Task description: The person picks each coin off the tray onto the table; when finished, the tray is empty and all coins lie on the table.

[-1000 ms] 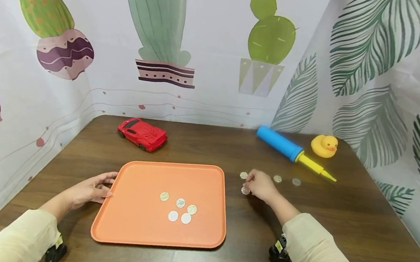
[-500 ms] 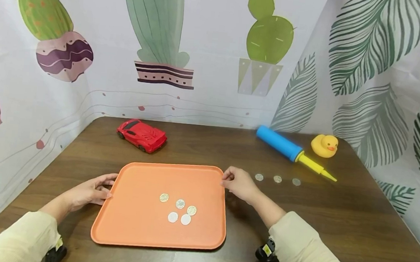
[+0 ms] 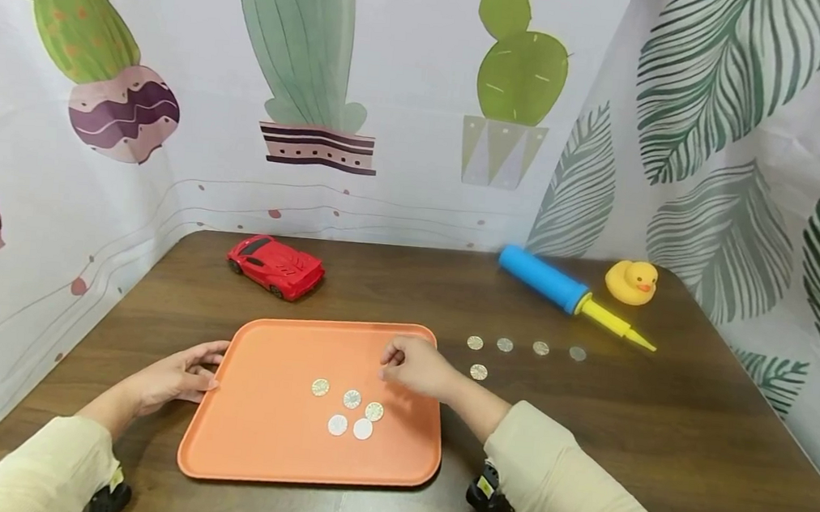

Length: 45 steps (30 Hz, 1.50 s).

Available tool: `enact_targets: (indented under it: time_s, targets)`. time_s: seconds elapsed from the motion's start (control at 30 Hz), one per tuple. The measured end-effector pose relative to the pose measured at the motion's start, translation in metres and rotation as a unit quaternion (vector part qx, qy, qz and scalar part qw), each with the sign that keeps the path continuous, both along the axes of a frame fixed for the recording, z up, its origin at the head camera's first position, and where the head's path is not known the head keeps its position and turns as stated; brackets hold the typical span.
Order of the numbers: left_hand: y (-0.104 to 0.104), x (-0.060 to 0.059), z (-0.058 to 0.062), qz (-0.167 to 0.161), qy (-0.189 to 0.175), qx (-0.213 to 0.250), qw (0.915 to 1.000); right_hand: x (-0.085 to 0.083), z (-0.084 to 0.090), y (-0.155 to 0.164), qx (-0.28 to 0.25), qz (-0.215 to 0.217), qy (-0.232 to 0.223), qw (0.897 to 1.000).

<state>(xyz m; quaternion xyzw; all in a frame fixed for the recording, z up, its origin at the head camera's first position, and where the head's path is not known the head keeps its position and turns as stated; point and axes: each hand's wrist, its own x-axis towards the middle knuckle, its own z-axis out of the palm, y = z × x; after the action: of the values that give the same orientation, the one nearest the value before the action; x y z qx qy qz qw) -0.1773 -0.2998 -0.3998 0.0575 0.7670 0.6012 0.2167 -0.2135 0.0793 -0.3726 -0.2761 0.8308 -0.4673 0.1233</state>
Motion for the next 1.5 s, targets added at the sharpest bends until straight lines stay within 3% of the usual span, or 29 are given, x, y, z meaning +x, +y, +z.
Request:
enact_targets:
  time_s: [0.3,0.7,0.87,1.13,1.5]
  targets:
    - [0.000,0.000,-0.001,0.002,-0.005,0.003,1.0000,0.000,-0.007,-0.021,0.051,0.044,0.024,0.997]
    - [0.001,0.001,-0.003,0.002,-0.002,-0.003,1.0000,0.003,-0.008,-0.036,0.114,0.076,-0.006,0.991]
    - [0.001,0.000,-0.004,0.008,-0.007,-0.008,0.9999,0.003,-0.010,-0.039,0.129,0.078,0.001,0.989]
    - [0.000,-0.001,-0.002,0.008,0.000,-0.003,1.0000,0.003,-0.010,-0.046,0.175,0.084,0.054,0.979]
    - [-0.002,-0.001,-0.002,0.007,-0.002,-0.004,1.0000,0.005,-0.008,-0.052,0.184,0.086,0.026,0.979]
